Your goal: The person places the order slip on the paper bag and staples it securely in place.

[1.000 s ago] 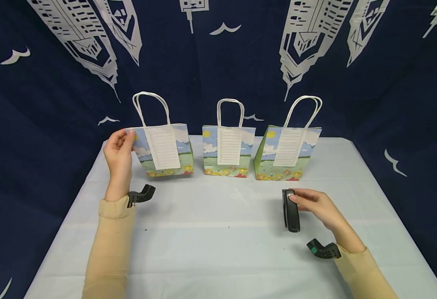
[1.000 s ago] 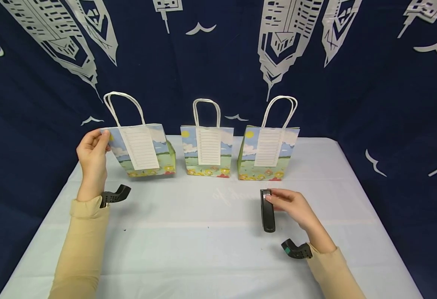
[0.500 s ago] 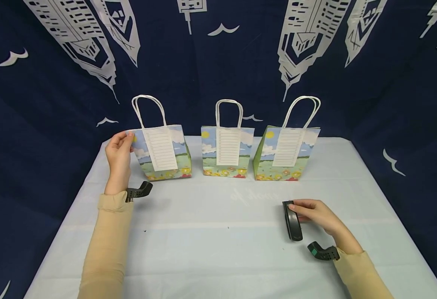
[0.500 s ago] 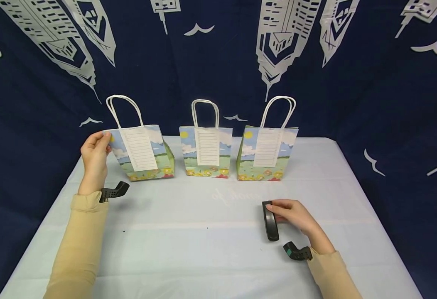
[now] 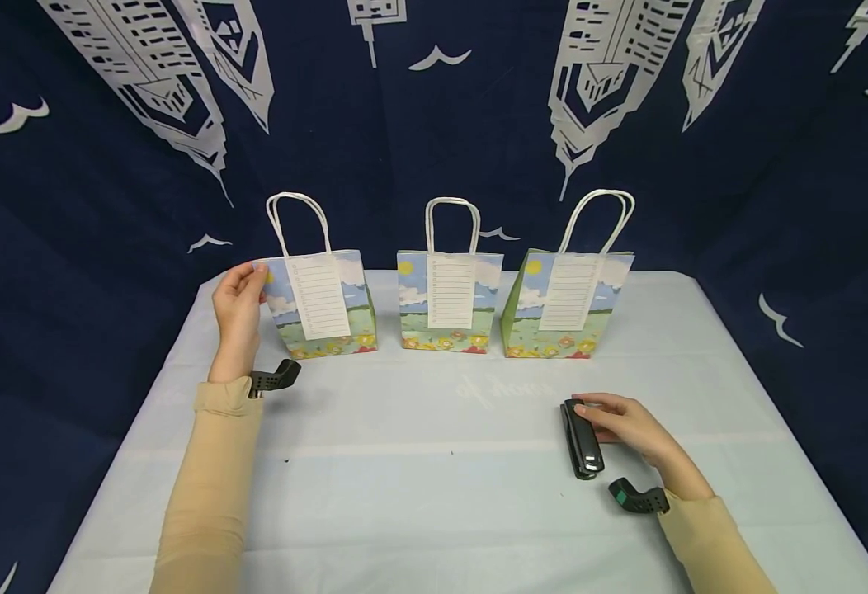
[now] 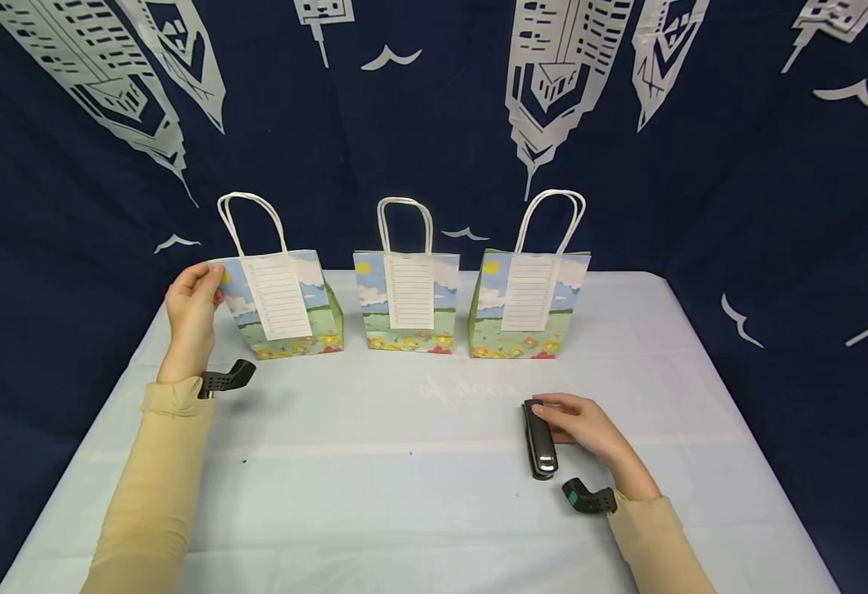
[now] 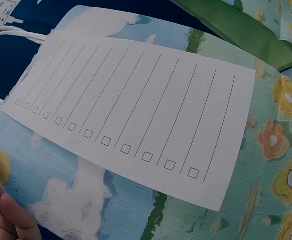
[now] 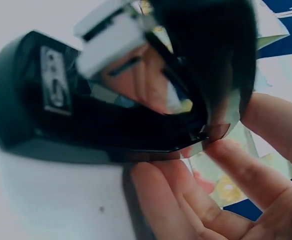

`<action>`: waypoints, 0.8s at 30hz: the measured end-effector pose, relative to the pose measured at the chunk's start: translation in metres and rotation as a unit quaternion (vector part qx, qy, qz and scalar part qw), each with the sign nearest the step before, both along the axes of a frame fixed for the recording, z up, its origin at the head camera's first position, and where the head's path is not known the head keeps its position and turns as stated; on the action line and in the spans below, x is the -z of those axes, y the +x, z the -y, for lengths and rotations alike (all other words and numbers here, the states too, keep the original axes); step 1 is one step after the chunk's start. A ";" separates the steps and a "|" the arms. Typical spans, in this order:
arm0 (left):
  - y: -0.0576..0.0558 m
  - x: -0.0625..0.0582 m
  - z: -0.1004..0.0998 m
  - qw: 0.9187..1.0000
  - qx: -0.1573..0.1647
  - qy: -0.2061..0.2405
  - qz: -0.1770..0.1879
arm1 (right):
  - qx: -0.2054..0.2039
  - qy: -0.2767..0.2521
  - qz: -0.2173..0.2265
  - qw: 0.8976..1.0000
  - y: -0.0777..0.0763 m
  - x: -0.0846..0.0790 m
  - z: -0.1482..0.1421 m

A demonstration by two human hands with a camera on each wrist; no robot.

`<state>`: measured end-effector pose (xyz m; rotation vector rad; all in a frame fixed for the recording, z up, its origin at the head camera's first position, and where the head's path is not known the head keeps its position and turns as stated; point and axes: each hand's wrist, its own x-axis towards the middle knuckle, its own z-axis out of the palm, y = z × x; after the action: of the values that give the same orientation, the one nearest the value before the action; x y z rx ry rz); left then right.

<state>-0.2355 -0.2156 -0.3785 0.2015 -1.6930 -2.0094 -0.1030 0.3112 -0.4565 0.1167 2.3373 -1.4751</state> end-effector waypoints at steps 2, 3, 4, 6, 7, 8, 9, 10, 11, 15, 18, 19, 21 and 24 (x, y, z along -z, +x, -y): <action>0.000 0.001 0.001 1.000 0.004 0.000 -0.001 | 0.008 0.001 -0.006 1.000 0.000 0.003 0.000; 0.000 0.001 0.001 1.000 0.006 -0.001 -0.001 | 0.011 0.006 -0.011 1.000 0.001 0.005 -0.001; 0.000 0.002 0.001 1.000 0.007 -0.002 -0.002 | 0.017 0.011 -0.017 1.000 0.001 0.006 -0.001; 0.000 0.003 0.001 1.000 0.008 0.004 -0.004 | 0.023 0.026 -0.029 0.999 0.001 0.009 -0.001; 0.000 0.003 0.001 1.000 0.007 0.005 -0.005 | 0.023 0.031 -0.037 0.999 0.002 0.010 -0.001; 0.001 0.003 0.001 1.000 0.006 0.007 -0.006 | 0.028 0.035 -0.044 0.998 0.002 0.012 -0.001; 0.001 0.004 0.000 1.000 0.004 0.008 -0.008 | 0.030 0.041 -0.052 0.997 0.003 0.013 0.000; 0.001 0.004 0.000 1.000 0.002 0.010 -0.010 | 0.036 0.046 -0.059 0.997 0.003 0.014 0.000; 0.001 0.005 0.000 1.000 0.000 0.009 -0.012 | 0.038 0.050 -0.066 0.996 0.004 0.015 0.000; 0.001 0.007 0.000 1.000 -0.004 0.013 -0.024 | 0.060 0.069 -0.095 0.991 0.007 0.020 0.001; 0.001 0.009 0.000 0.999 -0.004 0.018 -0.033 | 0.080 0.074 -0.117 0.987 0.011 0.024 0.004; 0.002 0.009 0.000 0.999 -0.005 0.020 -0.037 | 0.086 0.074 -0.124 0.986 0.012 0.026 0.005; 0.002 0.011 0.000 0.999 -0.006 0.024 -0.043 | 0.095 0.071 -0.135 0.984 0.015 0.028 0.007; 0.004 0.013 -0.001 0.998 -0.010 0.025 -0.049 | 0.104 0.065 -0.142 0.982 0.016 0.030 0.008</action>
<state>-0.2317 -0.2150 -0.3913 0.1327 -1.5758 -2.0147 -0.0866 0.3034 -0.4868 0.2025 2.7244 -1.5175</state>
